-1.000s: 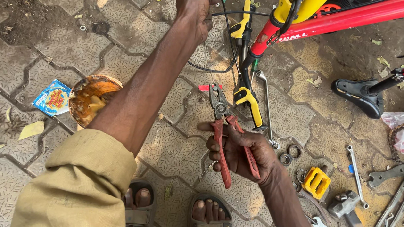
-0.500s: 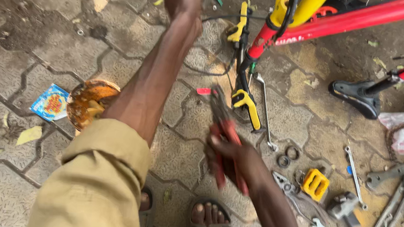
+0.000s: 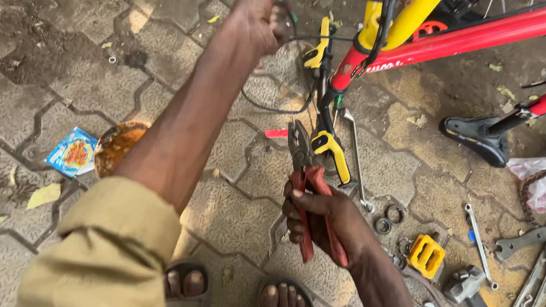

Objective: The person adjusts the brake cable on a red and yellow bicycle using pliers. They cut the cable, thread it through the brake mechanism, and tighten the connection. The person then spins the front wheel to test the brake alignment.

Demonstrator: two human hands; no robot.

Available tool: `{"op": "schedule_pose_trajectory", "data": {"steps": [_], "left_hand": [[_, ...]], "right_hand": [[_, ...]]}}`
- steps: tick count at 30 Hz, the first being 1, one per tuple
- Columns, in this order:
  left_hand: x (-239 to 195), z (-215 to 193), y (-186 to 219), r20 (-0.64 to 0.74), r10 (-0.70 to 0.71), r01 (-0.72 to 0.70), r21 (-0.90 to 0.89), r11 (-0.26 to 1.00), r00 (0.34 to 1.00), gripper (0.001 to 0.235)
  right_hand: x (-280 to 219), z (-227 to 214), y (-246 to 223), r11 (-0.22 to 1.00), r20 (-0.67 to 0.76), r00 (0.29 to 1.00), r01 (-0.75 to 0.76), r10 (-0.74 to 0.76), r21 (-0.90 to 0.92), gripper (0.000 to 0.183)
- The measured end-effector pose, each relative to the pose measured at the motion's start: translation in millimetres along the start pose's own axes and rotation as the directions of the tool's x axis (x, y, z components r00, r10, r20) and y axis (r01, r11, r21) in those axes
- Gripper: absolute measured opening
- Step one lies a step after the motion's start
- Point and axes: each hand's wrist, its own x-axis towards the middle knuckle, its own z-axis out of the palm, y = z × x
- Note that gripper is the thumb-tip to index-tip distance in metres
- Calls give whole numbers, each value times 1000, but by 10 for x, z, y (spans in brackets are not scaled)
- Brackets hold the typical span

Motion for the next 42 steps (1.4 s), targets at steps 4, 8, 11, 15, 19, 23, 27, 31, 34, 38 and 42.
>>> {"op": "schedule_pose_trajectory", "data": {"steps": [4, 8, 11, 15, 19, 23, 27, 31, 34, 38, 42], "left_hand": [[2, 225, -419, -172, 146, -117, 167, 979, 974, 31], [151, 223, -383, -116, 193, -163, 227, 960, 974, 27], [269, -196, 298, -192, 177, -149, 153, 977, 965, 24], [586, -484, 332, -312, 207, -159, 172, 972, 927, 21], [774, -376, -201, -280, 78, -45, 123, 991, 957, 19], [516, -423, 26, -292, 284, -204, 276, 939, 913, 18], [97, -551, 268, -216, 337, -173, 546, 820, 916, 26], [-52, -568, 250, -204, 348, -188, 547, 815, 915, 24], [28, -628, 229, -205, 339, -207, 480, 853, 918, 17], [114, -671, 250, -221, 86, -148, -284, 947, 972, 24], [-69, -538, 292, -178, 115, -166, -302, 939, 977, 21]], "right_hand": [[120, -25, -66, 1000, 44, 999, 26, -26, -4, 12], [127, 197, -217, 998, -51, 999, 2, -5, -59, 14], [-403, 361, -97, 981, -87, 996, 8, -25, -194, 20], [-724, 120, 245, 946, -434, 847, -322, 306, 39, 39], [-412, -337, 382, 985, -108, 984, -150, 141, -84, 29], [-164, -389, 230, 951, 310, 949, -146, 56, 274, 26], [112, -300, 227, 970, -105, 970, -230, 221, -85, 43], [553, -382, 368, 936, -137, 954, -291, 268, -198, 44], [634, -496, 437, 943, -107, 955, -290, 275, -163, 45], [358, -503, 440, 958, -40, 960, -279, 276, -67, 52], [96, -370, 472, 639, -329, 930, -354, 164, -682, 55]]}}
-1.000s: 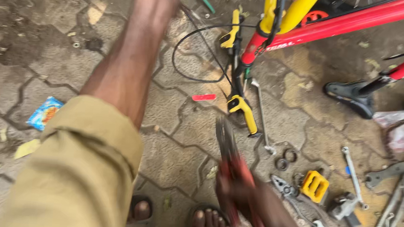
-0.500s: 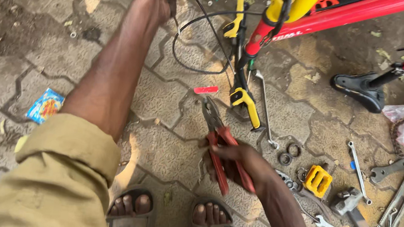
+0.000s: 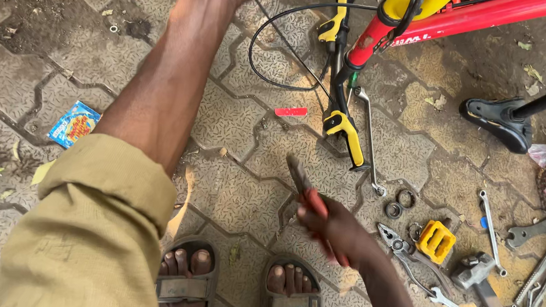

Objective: The person adjusts the brake cable on a red and yellow bicycle using pliers. They cut the cable, thread it through the brake mechanism, and tighten the connection. The person then spins the front wheel to test the brake alignment.

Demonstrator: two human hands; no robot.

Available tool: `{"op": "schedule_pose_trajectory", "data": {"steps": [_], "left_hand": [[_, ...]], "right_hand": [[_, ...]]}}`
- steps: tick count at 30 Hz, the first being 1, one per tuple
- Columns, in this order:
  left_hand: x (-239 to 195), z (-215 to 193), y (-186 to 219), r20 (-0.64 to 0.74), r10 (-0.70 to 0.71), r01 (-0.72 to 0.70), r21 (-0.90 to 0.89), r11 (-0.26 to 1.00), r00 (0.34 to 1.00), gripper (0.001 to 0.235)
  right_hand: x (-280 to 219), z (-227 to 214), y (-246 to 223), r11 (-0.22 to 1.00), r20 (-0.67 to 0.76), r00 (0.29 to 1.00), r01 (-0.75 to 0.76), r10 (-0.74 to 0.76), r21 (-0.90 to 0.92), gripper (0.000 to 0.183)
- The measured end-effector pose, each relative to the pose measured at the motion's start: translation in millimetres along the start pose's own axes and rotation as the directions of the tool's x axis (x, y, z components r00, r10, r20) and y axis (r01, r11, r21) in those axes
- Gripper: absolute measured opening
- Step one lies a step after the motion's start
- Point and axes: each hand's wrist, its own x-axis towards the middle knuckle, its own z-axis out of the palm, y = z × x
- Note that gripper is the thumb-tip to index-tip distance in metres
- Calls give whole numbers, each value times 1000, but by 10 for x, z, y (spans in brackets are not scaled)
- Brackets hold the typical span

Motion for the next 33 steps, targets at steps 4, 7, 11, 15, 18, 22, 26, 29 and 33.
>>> {"op": "schedule_pose_trajectory", "data": {"steps": [4, 7, 11, 15, 18, 22, 26, 29, 33], "left_hand": [[-469, -97, -270, -23, 158, -146, 271, 951, 987, 19], [-699, 37, -387, 22, 281, -254, 494, 831, 960, 17], [-1172, -394, -929, 186, 497, -402, 836, 373, 847, 16], [-1471, -1071, -1636, 378, 572, -249, 923, -293, 728, 12], [-1493, -1352, -1916, 242, 493, -71, 938, -339, 836, 23], [-1592, -1400, -1879, 353, 471, -168, 905, -390, 808, 29], [-1605, -1314, -1849, 375, 473, -188, 899, -395, 797, 26], [-1545, -1368, -1807, 425, 497, -182, 866, -465, 756, 22], [-1475, -1481, -1847, 410, 555, -191, 892, -410, 724, 11]], "right_hand": [[-53, 87, 239, 837, -206, 956, 68, -211, -543, 68], [122, 54, 293, 713, -250, 804, 277, -539, -644, 49], [448, -1, 87, 754, -414, 649, 418, -638, -507, 31], [987, -28, -248, 432, -292, 330, 532, -898, -728, 58], [1362, -53, -269, 398, -196, 401, 518, -895, -757, 31], [1494, -22, -207, 388, -203, 397, 468, -895, -794, 26], [1245, -120, -189, 534, -374, 382, 596, -845, -599, 31], [1038, -192, -228, 717, -485, 628, 697, -608, 2, 15], [838, -298, -146, 488, -413, 763, 639, -497, 594, 21]]}}
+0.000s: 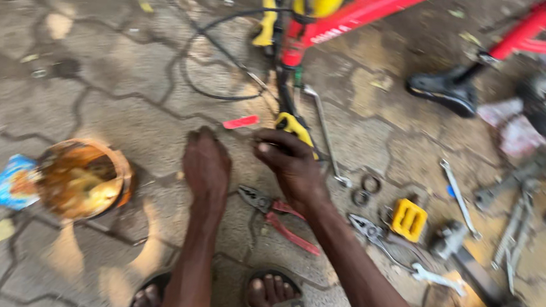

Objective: The person adjusts the brake cable on a red and yellow bicycle using pliers. They cut the cable, thread it through the brake mechanism, and tighten the connection. The person then spins the front wheel to test the brake alignment.

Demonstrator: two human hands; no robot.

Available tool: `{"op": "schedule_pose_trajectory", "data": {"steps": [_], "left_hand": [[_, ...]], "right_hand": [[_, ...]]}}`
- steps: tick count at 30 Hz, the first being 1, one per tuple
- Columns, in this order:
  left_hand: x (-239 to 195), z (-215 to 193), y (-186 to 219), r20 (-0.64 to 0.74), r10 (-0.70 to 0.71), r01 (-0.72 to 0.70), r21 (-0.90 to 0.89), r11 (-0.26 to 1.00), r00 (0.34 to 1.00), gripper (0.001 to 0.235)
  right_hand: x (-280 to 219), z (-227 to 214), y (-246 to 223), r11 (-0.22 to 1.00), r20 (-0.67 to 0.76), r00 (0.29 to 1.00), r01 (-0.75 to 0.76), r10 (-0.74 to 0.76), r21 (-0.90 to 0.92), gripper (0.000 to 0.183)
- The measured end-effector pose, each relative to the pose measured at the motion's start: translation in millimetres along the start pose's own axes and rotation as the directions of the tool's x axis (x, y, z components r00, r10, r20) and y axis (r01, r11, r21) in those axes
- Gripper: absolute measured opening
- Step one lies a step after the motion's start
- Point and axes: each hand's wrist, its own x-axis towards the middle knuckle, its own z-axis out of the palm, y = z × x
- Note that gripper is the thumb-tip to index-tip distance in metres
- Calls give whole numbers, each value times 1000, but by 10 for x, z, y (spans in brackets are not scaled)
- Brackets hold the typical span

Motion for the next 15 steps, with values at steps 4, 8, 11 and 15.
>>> {"op": "schedule_pose_trajectory", "data": {"steps": [4, 8, 11, 15], "left_hand": [[12, -14, -64, 15, 47, -44, -155, 987, 999, 8], [94, -70, -45, 11, 255, -254, -58, 965, 967, 34], [-21, -89, -4, 55, 234, -228, -104, 968, 971, 32], [3, -261, 365, 214, -24, 166, -674, 719, 976, 8]], "right_hand": [[-60, -10, -91, 963, 15, 999, -55, 52, 262, 19], [23, 68, -190, 956, 1, 998, -67, 70, 285, 21], [26, 63, -97, 960, 38, 987, 161, -157, -228, 17], [144, 124, -121, 812, 7, 965, 226, -263, -539, 19]]}}
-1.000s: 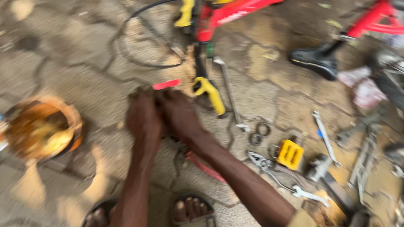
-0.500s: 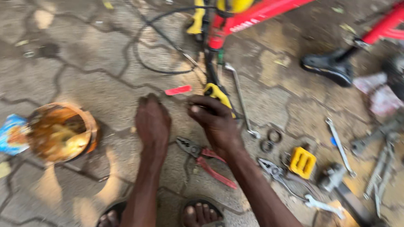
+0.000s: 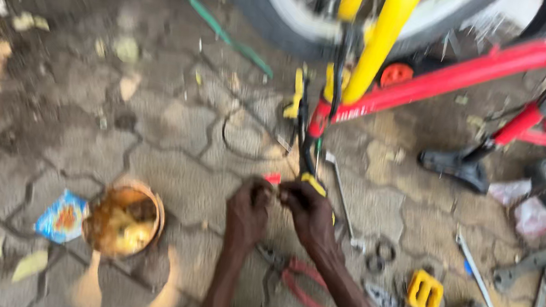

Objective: The person adjusts the brake cable on a red and yellow bicycle using pliers. They cut the cable, thread it through the brake mechanism, and tighten the connection. The person then spins the front wheel to test the brake alignment.

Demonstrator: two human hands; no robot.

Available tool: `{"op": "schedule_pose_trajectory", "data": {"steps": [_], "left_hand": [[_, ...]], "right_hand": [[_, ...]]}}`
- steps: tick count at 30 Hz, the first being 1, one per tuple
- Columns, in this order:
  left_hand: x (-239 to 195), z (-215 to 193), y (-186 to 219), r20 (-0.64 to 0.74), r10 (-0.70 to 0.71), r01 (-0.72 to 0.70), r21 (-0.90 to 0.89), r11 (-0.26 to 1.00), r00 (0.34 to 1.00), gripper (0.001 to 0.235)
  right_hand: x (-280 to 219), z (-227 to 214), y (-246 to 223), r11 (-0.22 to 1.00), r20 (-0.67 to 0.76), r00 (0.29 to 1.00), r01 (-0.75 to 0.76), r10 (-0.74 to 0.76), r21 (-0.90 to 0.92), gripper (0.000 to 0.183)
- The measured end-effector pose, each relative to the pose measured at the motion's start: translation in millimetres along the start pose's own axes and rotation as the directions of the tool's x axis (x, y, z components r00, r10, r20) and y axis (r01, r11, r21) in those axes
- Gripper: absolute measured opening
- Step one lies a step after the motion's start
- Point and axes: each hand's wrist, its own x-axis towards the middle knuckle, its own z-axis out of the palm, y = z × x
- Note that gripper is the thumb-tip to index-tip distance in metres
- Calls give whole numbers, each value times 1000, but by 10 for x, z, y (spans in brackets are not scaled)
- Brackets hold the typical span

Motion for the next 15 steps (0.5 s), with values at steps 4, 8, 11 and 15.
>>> {"op": "schedule_pose_trajectory", "data": {"steps": [4, 8, 11, 15], "left_hand": [[37, 56, 235, 39, -55, 60, -131, 990, 998, 9], [41, 27, 303, 26, -83, 87, -184, 979, 996, 8], [-24, 30, 335, 39, -46, 53, -206, 977, 998, 9], [38, -11, 407, 50, -66, 74, -163, 984, 997, 8]], "right_hand": [[86, -30, 26, 992, -16, 1000, -23, 25, 127, 17], [82, -71, -25, 997, -62, 996, -59, 62, 47, 19], [34, -95, -111, 1000, -58, 998, -18, 17, -15, 17], [74, -95, -218, 983, -24, 999, 37, -42, -178, 16]]}}
